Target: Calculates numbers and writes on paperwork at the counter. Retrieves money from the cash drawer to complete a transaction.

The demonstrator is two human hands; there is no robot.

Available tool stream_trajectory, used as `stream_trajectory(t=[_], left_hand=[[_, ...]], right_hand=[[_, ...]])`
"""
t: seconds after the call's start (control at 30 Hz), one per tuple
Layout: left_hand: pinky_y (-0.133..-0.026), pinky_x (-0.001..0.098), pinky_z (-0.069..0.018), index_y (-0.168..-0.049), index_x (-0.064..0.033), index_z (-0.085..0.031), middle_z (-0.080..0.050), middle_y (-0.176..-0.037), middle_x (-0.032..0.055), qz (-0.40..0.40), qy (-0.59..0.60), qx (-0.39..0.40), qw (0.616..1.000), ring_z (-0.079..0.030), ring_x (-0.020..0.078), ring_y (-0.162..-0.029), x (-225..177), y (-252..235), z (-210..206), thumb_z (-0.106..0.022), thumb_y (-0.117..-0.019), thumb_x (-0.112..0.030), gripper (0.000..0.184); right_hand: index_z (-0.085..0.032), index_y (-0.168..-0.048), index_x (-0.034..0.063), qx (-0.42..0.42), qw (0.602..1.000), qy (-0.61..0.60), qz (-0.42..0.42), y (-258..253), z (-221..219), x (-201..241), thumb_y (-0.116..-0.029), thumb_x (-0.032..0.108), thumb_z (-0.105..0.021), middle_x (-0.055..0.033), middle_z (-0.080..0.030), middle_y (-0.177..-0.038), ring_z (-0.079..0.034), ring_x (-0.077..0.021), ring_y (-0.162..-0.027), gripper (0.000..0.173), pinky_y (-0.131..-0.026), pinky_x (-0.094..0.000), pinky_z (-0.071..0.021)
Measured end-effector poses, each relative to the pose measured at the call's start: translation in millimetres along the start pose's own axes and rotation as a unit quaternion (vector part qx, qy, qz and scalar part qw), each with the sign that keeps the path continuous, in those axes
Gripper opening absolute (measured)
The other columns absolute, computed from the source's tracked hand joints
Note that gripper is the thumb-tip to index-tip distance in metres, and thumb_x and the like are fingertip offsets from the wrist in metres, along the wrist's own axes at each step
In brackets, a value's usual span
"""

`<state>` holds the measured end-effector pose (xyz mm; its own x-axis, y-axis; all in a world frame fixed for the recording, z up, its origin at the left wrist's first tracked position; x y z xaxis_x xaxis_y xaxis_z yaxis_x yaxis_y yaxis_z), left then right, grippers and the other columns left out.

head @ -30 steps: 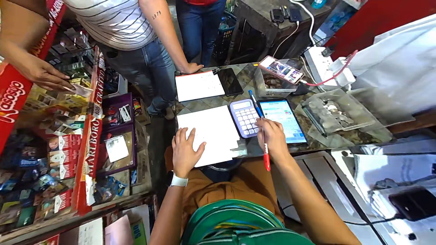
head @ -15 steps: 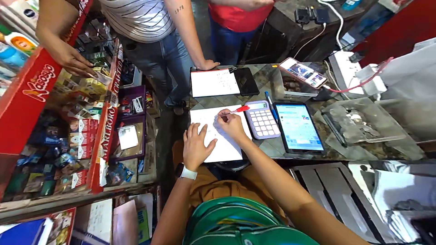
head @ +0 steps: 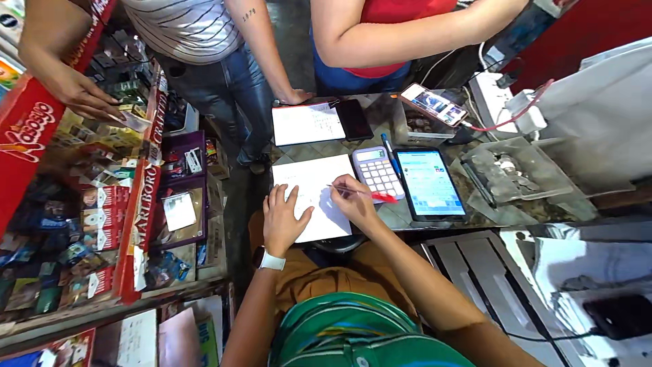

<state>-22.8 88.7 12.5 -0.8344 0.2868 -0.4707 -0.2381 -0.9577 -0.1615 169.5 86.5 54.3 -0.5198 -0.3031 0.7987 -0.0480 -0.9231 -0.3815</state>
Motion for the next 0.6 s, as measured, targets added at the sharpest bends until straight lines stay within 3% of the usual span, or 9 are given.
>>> stream_trajectory(t=[0.07,0.13,0.2,0.3,0.43,0.6], left_hand=[[-0.117,0.0645,-0.0279,-0.143,-0.0162,-0.061,-0.049,-0.153,0.0177,-0.004,0.005,-0.004,1.0,-0.036,0.0409,-0.148,1.2,0.8,0.9,-0.055,-0.0944,-0.061,0.067],[-0.117,0.0655,-0.0282,-0.143,-0.0147,-0.061,-0.05,-0.152,0.0192,-0.008,0.007,-0.006,1.0,-0.036,0.042,-0.148,1.5,0.6,1.7,-0.057,-0.094,-0.061,0.067],[-0.117,0.0651,-0.0278,-0.143,-0.0146,-0.06,-0.049,-0.153,0.0196,-0.008,0.003,-0.004,1.0,-0.036,0.0422,-0.148,2.2,0.3,1.5,-0.056,-0.0941,-0.061,0.068],[-0.118,0.0643,-0.0268,-0.144,-0.0152,-0.06,-0.048,-0.153,0.0188,-0.003,0.0,-0.001,1.0,-0.035,0.0414,-0.148,3.0,1.1,0.8,-0.055,-0.0942,-0.062,0.068],[-0.118,0.0638,-0.0266,-0.145,-0.0166,-0.059,-0.047,-0.155,0.0171,0.006,0.001,0.007,1.0,-0.033,0.0403,-0.15,3.6,1.0,-0.4,-0.055,-0.0947,-0.063,0.069],[-0.117,0.0661,-0.0268,-0.142,-0.021,-0.063,-0.048,-0.154,0.0189,-0.01,0.008,-0.004,1.0,-0.032,0.0429,-0.15,4.3,3.5,1.7,-0.055,-0.0964,-0.06,0.06]], right_hand=[[-0.069,-0.101,-0.0029,-0.003,0.997,0.076,0.009,11.8,31.5,3.2,-0.0954,0.012,-0.059,-0.0139,-0.069,-0.086,-0.066,-0.0175,-0.077,0.018,-0.07,-0.0308,-0.0556],[-0.069,-0.115,-0.0037,0.008,0.986,0.163,-0.014,13.5,67.7,-8.7,-0.1023,0.012,-0.054,-0.02,-0.071,-0.102,-0.07,-0.0308,-0.095,0.025,-0.087,-0.0452,-0.0573],[-0.068,-0.118,-0.006,-0.009,0.977,0.211,-0.031,14.0,103.3,-21.8,-0.1044,0.01,-0.05,-0.0252,-0.07,-0.108,-0.068,-0.0395,-0.104,0.027,-0.094,-0.0526,-0.0544],[-0.069,-0.111,-0.0069,-0.026,0.966,0.252,-0.05,20.6,134.8,-28.3,-0.1034,0.013,-0.054,-0.0271,-0.07,-0.107,-0.067,-0.0425,-0.105,0.027,-0.094,-0.054,-0.0528],[-0.069,-0.113,-0.0069,-0.011,0.962,0.268,-0.05,36.8,136.9,-35.9,-0.1014,0.014,-0.057,-0.0283,-0.069,-0.11,-0.067,-0.0433,-0.106,0.027,-0.093,-0.0532,-0.0535],[-0.067,-0.119,-0.0102,-0.021,0.963,0.264,-0.055,42.2,124.9,-31.4,-0.0937,-0.008,-0.048,-0.0323,-0.068,-0.114,-0.066,-0.0496,-0.108,0.031,-0.096,-0.0586,-0.0508]])
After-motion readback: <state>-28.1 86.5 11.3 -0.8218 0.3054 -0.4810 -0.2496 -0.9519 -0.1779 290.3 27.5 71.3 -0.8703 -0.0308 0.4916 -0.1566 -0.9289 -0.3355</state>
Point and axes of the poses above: each hand's wrist, its own y-axis away from the middle knuckle, its own z-axis out of the back of the hand, x = y × z, the point moved 8 cm from there along -y, towards the middle knuckle
